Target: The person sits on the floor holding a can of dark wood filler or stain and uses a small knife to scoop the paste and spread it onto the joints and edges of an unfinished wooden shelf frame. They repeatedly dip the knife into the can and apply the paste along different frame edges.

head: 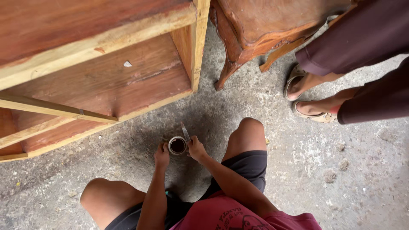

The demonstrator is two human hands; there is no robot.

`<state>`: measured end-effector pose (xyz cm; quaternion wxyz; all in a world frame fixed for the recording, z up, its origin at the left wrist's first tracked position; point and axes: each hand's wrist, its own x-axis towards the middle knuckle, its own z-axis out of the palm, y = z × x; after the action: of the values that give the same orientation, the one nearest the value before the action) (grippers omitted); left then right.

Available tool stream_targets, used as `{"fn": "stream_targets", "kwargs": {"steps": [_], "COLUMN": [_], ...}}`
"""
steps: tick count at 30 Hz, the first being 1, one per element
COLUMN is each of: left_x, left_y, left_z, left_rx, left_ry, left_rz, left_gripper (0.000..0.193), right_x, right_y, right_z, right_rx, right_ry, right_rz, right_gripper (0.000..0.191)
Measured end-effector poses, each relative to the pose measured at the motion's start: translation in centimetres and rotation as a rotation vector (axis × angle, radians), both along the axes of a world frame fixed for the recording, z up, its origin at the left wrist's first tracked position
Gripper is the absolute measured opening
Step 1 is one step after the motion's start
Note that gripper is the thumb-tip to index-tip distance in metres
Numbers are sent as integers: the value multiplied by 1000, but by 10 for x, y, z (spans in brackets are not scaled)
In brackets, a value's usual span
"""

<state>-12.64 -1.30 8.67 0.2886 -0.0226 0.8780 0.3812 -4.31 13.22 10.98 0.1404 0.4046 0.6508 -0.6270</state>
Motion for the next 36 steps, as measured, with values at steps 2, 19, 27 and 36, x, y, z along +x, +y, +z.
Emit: {"fn": "stream_targets", "kwargs": {"steps": [2, 19, 27, 36], "left_x": [-2, 26, 20, 12], "left_y": [-3, 12, 2, -17], "left_z": [3, -10, -25, -42], "left_rx": [53, -214, -384, -375], "left_ry": [70, 683, 419, 427], "left_rz": [-21, -698, -636, -376], "left_gripper": [50, 60, 86, 73], "right_x": [-3, 9, 2, 7], "right_y": [3, 12, 5, -22], "right_z": [0, -16, -26, -10], "right_rx": [-65, 253, -73, -23], "right_ry": [4, 337, 481, 576], "right_rz": [-27, -69, -304, -158], "right_gripper": [39, 21, 17, 21]}}
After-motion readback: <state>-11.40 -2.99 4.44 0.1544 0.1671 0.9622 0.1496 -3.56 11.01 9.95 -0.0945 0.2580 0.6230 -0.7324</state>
